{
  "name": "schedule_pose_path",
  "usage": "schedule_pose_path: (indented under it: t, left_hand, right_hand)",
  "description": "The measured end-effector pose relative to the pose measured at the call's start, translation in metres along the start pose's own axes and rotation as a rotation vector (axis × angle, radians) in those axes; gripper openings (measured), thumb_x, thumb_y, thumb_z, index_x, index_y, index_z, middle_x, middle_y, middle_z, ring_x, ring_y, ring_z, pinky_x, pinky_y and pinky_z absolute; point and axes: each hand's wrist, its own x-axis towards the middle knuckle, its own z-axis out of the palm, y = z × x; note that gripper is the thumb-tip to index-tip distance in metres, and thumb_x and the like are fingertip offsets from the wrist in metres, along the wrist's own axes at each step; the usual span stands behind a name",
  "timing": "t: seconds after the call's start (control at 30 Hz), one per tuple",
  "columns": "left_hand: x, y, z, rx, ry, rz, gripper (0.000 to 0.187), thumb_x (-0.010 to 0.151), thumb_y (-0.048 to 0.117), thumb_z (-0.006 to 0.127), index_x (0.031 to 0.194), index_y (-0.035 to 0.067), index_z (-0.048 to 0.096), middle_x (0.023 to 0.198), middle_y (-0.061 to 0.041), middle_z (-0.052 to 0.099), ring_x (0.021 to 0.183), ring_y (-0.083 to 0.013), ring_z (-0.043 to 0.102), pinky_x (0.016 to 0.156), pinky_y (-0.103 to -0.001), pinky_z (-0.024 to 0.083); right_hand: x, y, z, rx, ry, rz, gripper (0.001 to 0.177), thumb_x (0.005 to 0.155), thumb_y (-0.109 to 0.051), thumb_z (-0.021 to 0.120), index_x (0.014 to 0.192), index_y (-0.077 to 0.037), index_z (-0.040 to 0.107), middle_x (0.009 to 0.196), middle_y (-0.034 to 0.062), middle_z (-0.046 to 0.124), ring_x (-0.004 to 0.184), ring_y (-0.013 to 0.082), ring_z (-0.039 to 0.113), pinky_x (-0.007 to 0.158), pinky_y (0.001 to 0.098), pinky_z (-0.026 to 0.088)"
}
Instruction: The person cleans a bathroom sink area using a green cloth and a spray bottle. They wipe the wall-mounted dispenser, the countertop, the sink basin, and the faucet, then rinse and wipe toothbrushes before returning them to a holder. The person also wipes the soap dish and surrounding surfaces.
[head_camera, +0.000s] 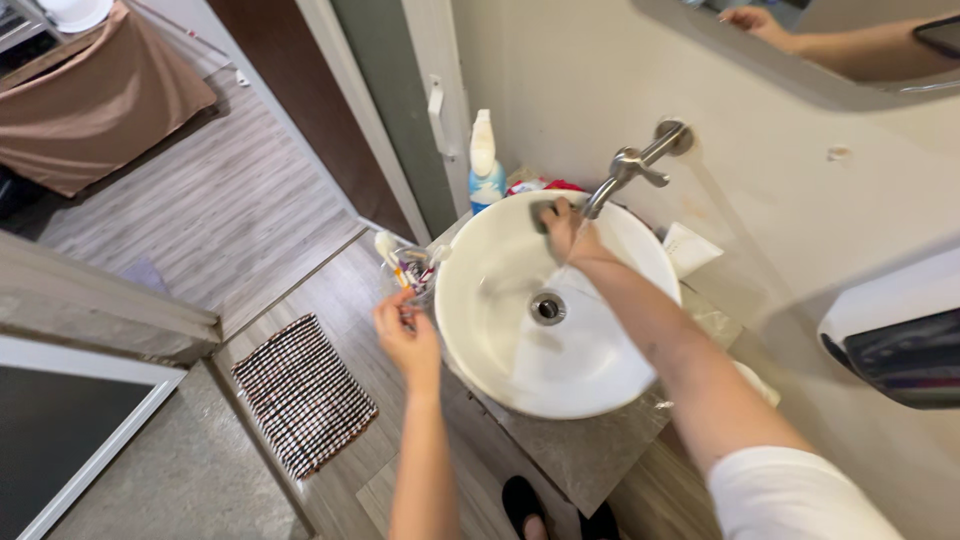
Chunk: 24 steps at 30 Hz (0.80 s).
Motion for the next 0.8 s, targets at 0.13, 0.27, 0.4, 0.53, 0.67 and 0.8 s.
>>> schedule_pose_path:
  t: [0.13,0.27,0.4,0.53,0.67,0.8]
  left_hand:
    - [0.017,-0.021,-0.022,0.169,-0.077,0.063,0.051,0.076,-0.007,0.068,0.125,0.008,0.066,0.122,-0.017,0.051,0.108,-0.0329,0.055,0.09,-0.041,0.049]
    - [0.019,-0.028,-0.025,0.196,-0.23,-0.038,0.053,0.079,-0.003,0.066,0.129,0.012,0.065,0.127,-0.018,0.048,0.111,-0.0348,0.055,0.091,-0.043,0.049]
    - [0.025,-0.014,-0.008,0.245,-0.16,0.05,0.045,0.078,-0.001,0.07,0.121,0.009,0.068,0.121,-0.019,0.05,0.109,-0.0366,0.052,0.095,-0.046,0.045]
    - [0.009,0.001,-0.003,0.209,-0.063,0.138,0.038,0.078,-0.004,0.067,0.114,0.007,0.069,0.117,-0.018,0.052,0.112,-0.0365,0.052,0.098,-0.046,0.044]
    - [-0.003,0.008,-0.006,0.186,-0.032,0.113,0.034,0.079,-0.004,0.066,0.111,0.006,0.07,0.113,-0.016,0.052,0.112,-0.0358,0.052,0.099,-0.047,0.043]
    - [-0.013,0.001,-0.018,0.153,-0.011,0.067,0.035,0.079,-0.004,0.062,0.11,0.007,0.071,0.113,-0.015,0.053,0.11,-0.0341,0.053,0.096,-0.045,0.044]
  right_hand:
    - [-0.002,-0.106,0.045,0.741,0.133,-0.074,0.033,0.081,0.008,0.06,0.109,-0.01,0.058,0.115,0.0146,0.057,0.105,0.0344,0.064,0.091,0.0413,0.054]
    - [-0.053,-0.153,0.045,0.853,-0.338,-0.26,0.034,0.07,0.004,0.059,0.102,-0.009,0.058,0.097,0.0106,0.059,0.085,0.0251,0.062,0.075,0.0369,0.053]
    - [-0.133,-0.114,-0.002,0.415,-1.011,-0.495,0.02,0.077,-0.009,0.067,0.097,-0.007,0.064,0.092,0.0119,0.069,0.087,0.026,0.064,0.078,0.0421,0.052]
    - [-0.159,-0.012,-0.022,-0.24,-1.147,-0.502,0.014,0.076,-0.02,0.071,0.087,-0.013,0.076,0.09,0.0153,0.073,0.088,0.0373,0.069,0.079,0.0496,0.055]
    - [-0.087,0.062,0.005,-0.181,-0.63,-0.268,0.021,0.074,-0.015,0.061,0.087,-0.01,0.077,0.094,0.0161,0.073,0.088,0.0346,0.072,0.078,0.0439,0.059]
    - [-0.001,0.014,0.07,-0.165,-0.398,0.201,0.03,0.101,-0.019,0.045,0.107,-0.001,0.069,0.105,0.0242,0.071,0.093,0.0383,0.073,0.077,0.0478,0.059]
